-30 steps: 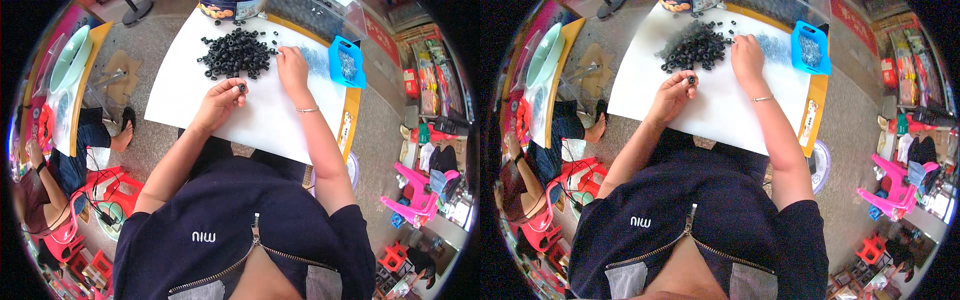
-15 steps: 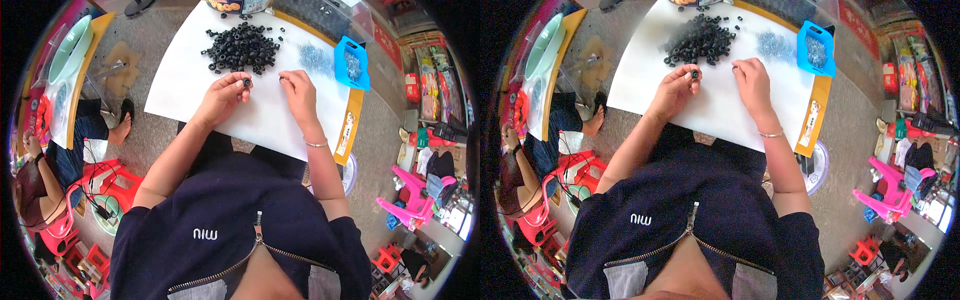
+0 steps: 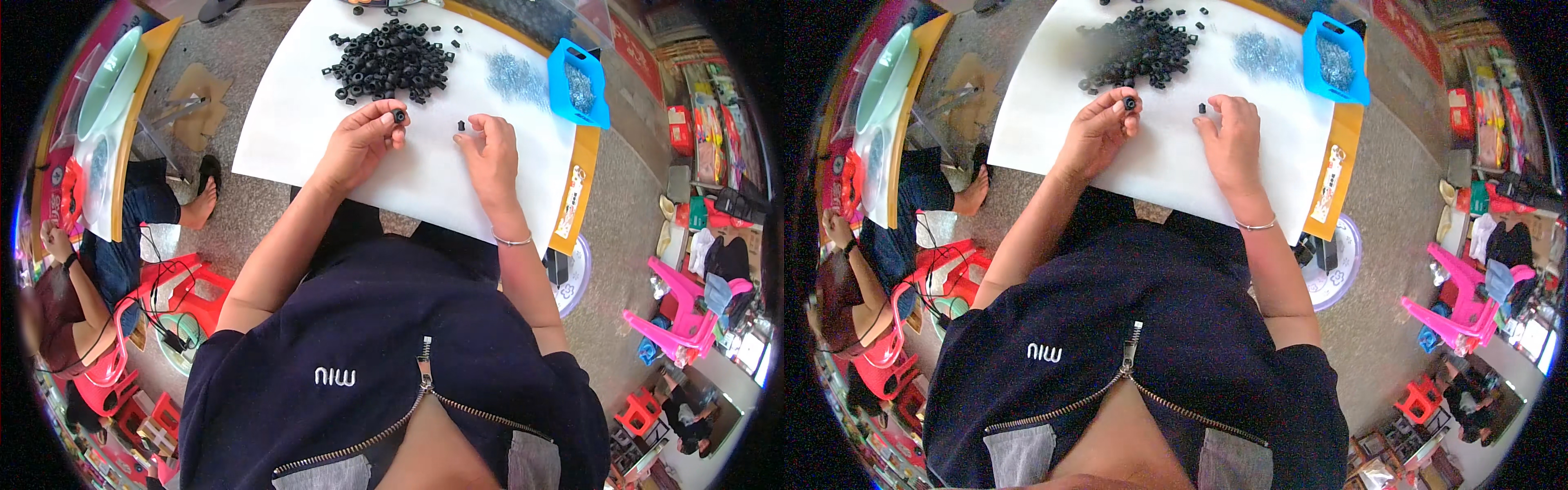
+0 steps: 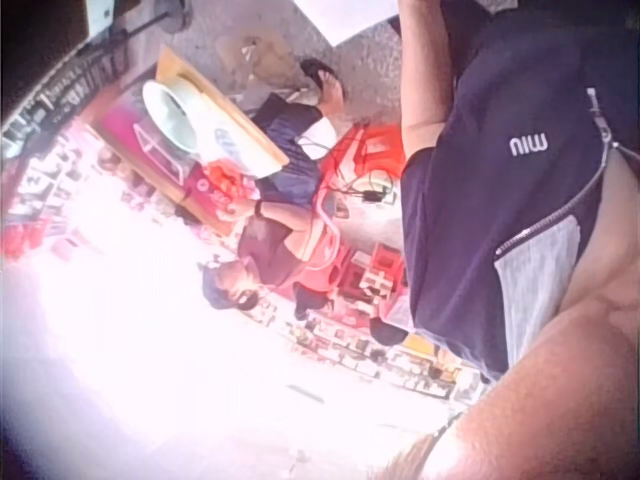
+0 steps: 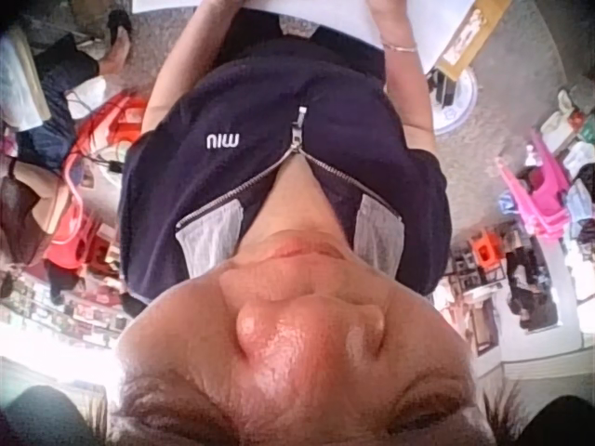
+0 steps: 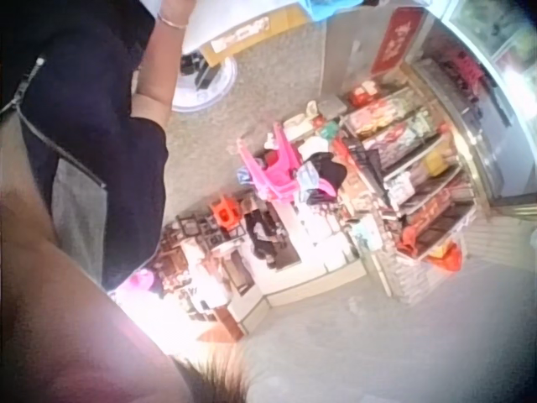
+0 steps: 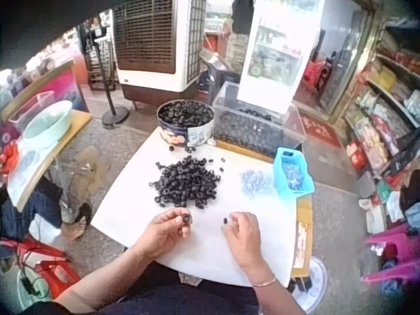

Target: Manually assembling small black plastic components by inserting blue pins into them.

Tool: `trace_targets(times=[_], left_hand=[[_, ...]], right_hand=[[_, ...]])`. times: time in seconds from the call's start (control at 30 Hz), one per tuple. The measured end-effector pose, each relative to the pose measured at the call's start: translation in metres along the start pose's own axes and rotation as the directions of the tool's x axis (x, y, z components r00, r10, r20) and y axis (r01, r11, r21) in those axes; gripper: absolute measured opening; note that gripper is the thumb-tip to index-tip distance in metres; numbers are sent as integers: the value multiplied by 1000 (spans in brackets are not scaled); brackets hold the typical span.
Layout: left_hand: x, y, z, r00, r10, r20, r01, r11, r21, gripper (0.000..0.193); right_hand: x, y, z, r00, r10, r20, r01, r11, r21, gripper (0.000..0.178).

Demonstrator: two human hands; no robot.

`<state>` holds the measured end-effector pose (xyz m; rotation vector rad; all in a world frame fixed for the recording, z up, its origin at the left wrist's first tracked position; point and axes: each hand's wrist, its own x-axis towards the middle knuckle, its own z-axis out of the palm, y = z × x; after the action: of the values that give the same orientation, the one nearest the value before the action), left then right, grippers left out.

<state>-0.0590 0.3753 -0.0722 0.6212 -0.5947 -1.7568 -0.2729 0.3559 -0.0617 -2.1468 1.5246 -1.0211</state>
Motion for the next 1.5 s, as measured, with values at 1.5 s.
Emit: trace_targets(times=[1.5], left_hand=[[0,1,0,1000,-10,14,10,1000,-5,23]], right_hand=[[34,-67,-37,887,288,362,-428,216,877,11]])
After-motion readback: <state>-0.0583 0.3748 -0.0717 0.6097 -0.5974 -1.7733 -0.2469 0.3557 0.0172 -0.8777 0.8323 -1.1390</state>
